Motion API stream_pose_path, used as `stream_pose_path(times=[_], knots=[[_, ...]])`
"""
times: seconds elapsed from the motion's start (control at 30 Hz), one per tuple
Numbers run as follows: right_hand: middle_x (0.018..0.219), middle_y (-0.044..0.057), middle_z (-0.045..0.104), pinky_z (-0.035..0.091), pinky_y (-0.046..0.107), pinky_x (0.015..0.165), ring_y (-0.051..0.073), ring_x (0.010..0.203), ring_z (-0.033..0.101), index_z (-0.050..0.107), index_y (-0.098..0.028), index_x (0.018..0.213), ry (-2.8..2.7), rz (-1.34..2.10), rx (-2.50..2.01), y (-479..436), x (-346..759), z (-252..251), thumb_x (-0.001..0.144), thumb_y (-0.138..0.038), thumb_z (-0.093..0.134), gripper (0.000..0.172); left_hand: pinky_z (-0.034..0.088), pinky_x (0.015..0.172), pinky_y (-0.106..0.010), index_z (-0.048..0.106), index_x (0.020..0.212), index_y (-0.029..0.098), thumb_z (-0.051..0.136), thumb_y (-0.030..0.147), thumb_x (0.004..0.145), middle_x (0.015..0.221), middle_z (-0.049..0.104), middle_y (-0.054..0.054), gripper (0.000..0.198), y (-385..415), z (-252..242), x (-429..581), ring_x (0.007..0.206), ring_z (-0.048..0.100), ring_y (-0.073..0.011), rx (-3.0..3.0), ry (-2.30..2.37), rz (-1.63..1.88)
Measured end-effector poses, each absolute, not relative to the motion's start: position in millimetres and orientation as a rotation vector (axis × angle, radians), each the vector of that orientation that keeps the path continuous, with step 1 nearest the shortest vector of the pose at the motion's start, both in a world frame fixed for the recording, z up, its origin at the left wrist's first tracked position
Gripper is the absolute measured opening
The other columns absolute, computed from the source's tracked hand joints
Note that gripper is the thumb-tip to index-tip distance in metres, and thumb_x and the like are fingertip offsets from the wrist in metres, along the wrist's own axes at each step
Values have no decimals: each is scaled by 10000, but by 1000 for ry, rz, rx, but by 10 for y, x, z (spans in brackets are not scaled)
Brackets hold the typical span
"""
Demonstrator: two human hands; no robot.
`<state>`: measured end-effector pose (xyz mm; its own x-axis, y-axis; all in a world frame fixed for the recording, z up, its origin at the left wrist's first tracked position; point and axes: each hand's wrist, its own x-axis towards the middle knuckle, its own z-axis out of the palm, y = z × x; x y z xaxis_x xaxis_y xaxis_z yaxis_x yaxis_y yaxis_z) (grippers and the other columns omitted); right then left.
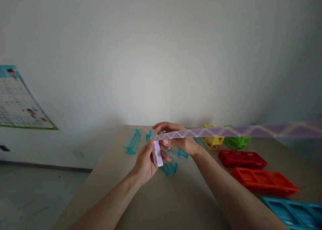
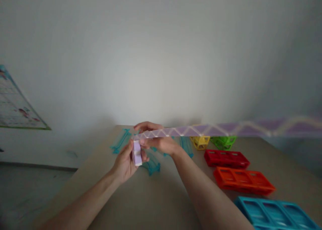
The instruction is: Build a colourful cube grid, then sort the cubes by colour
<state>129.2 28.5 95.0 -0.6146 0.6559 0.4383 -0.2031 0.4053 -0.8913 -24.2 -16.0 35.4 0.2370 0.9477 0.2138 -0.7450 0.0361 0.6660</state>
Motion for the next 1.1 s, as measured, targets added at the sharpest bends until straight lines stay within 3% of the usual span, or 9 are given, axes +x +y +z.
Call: stream_pose_path(times=[0.13, 0.27, 0.4, 0.63, 0.97, 1.1], knots=[[889, 40, 666, 486, 269, 648, 161, 755, 615, 643, -180, 1022, -1697, 1299, -598, 202, 1186, 963, 694, -355, 790, 400, 572, 755, -330, 658, 935, 174, 734, 408, 773, 900, 736, -44, 294, -122, 372, -270, 807, 704, -186, 851, 369, 1531], [786, 14, 663, 490, 270, 644, 158, 707, 611, 645, -172, 933, -1451, 1321, -639, 221, 1062, 915, 630, -334, 818, 385, 535, 781, -316, 633, 992, 196, 735, 437, 761, 1019, 709, -65, 349, -108, 411, -291, 919, 676, -203, 951, 411, 1604], [714, 13, 641, 447, 253, 618, 132, 652, 562, 676, -135, 832, -1462, 1298, -612, 293, 1065, 910, 677, -318, 772, 258, 501, 746, -261, 642, 979, 180, 699, 430, 795, 961, 706, -66, 315, -92, 368, -318, 872, 661, -185, 1069, 571, 1697], [712, 11, 648, 428, 259, 612, 135, 644, 554, 700, -125, 861, -1592, 1253, -670, 304, 1153, 930, 652, -340, 791, 313, 482, 603, -230, 664, 803, 156, 691, 401, 795, 695, 682, -19, 247, -64, 288, -427, 646, 645, -156, 1207, 854, 1727], [611, 16, 616, 408, 253, 544, 127, 558, 526, 665, -131, 696, -1635, 1178, -685, 332, 1115, 872, 692, -413, 759, 297, 520, 537, -228, 658, 771, 145, 697, 400, 789, 673, 682, -20, 259, -60, 256, -354, 629, 669, -165, 1030, 786, 1674], [706, 14, 636, 365, 226, 486, 97, 530, 479, 682, -148, 868, -1599, 1198, -593, 346, 1188, 873, 703, -394, 764, 307, 545, 511, -238, 686, 795, 101, 709, 379, 777, 661, 696, -54, 279, -90, 337, -371, 552, 660, -156, 850, 594, 1468]])
